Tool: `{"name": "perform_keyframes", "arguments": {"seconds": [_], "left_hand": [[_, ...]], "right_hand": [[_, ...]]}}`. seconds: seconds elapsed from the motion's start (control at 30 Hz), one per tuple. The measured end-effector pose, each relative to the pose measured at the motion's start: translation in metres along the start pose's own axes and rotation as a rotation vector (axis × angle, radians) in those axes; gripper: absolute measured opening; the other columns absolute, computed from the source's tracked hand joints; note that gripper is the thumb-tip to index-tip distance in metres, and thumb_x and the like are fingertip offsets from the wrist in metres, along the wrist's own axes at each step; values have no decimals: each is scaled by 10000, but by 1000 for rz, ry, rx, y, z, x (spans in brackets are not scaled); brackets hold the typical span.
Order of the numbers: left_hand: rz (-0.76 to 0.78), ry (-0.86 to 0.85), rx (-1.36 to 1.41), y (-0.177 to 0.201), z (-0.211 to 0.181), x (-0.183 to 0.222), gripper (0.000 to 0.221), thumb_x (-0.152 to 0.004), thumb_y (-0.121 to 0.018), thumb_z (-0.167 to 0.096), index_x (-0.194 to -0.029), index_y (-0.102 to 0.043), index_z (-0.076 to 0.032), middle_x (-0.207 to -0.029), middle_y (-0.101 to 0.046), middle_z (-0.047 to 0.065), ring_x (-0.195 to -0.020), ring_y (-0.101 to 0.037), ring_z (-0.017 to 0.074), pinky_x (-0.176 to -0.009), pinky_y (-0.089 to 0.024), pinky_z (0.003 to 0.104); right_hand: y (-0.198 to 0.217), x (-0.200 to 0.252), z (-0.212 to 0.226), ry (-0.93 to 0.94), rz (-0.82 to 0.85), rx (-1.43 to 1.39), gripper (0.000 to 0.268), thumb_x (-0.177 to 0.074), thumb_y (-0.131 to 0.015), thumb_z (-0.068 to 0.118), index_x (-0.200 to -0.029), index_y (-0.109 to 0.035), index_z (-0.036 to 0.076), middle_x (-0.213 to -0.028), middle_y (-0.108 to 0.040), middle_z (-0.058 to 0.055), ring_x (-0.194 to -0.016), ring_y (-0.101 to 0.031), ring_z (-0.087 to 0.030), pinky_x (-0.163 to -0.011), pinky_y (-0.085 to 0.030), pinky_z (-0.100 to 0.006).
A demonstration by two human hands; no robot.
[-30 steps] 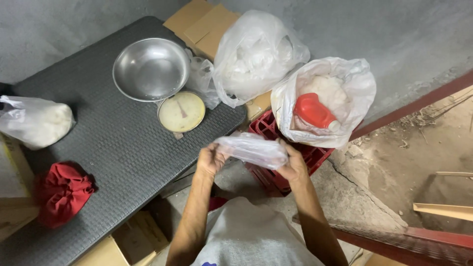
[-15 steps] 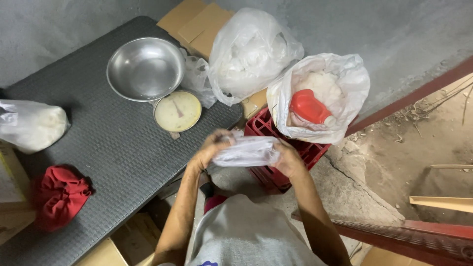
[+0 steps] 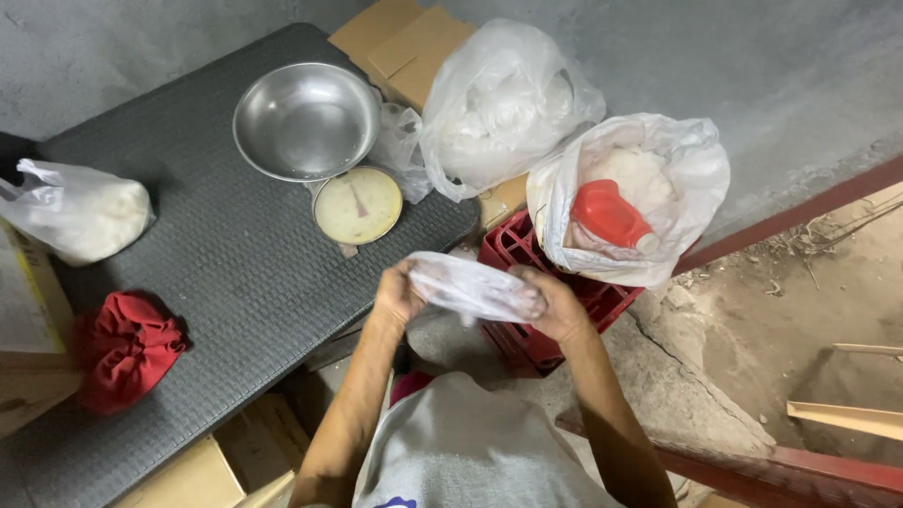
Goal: Filling small plastic bags with white powder, weighing them on a scale, and tying them closed.
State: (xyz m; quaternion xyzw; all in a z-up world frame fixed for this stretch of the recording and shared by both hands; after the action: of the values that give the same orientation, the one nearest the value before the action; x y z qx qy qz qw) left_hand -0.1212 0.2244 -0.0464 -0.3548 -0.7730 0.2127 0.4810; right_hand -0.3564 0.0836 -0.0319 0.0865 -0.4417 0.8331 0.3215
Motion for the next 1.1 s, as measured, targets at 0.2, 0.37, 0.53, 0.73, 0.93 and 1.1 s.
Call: {"name": "perform_keyframes", "arguments": {"seconds": [0.2,0.37,0.53,0.73,0.93,1.1], "left_hand": [[156,42,189,-2,-2,-43,339,-1022,-409,-172,-1171,-577,84,-1116,-691,257,-1021,-697,370,-987,-580,530],[255,-48,-60,-14,-18,-18,321,-911,-570,-152,-1187,-599,9,-1123,-672,205,-999,-690,325,-976,-554,523],[311,-115,-621,-16,-15,17,501,-792,-764,-203,-1245,-612,-54,-1157,-681,173,-1014,-673,262,-947,-521,475],[62,-124,-946,43,23,-50,512,-860,-805,-247,-1275,-626,-6,-1116,-752,189,-947,-723,247,-855,-594,375],[-46,-213,-315,30,0,-40,229,-979,-588,-139,-1170,-621,-16,-992,-719,105,-823,-696,217,-743,-605,387],[47,-170,-76,6,3,-37,172,-1019,-496,-126,-1094,-590,-4,-928,-689,121,-775,-693,237,-698,-640,399]], "right_hand": [[4,-8,-12,-1,-114,727,439,-872,-764,234,-1228,-656,1,-1059,-732,-142,-927,-698,-226,-776,-579,-375],[-20,2,5,16,-6,280,442,-849,-754,263,-1192,-653,3,-1090,-722,-152,-973,-687,-255,-857,-587,-447],[9,-20,8,48,166,-82,343,-862,-741,232,-1115,-675,10,-1074,-751,-134,-1055,-706,-246,-983,-575,-481],[8,-25,3,40,224,-262,256,-995,-698,181,-1155,-692,-19,-1084,-750,-133,-1046,-706,-223,-955,-563,-430],[-29,11,1,-1,41,179,343,-896,-695,298,-1088,-683,14,-982,-743,-141,-875,-725,-241,-765,-579,-413],[15,-5,-26,39,-53,848,398,-944,-727,341,-1186,-668,31,-1007,-671,-158,-855,-580,-282,-753,-484,-448]]}}
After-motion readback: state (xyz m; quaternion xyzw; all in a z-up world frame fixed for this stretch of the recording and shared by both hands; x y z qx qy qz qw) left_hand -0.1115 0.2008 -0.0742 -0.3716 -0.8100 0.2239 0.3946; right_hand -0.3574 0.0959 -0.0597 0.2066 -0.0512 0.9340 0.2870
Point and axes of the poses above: each hand's wrist, its own x-axis away from the middle knuckle, its own y-axis out of the back of the hand, z = x × y, the point moved 5 cm from there along -x, towards the middle knuckle
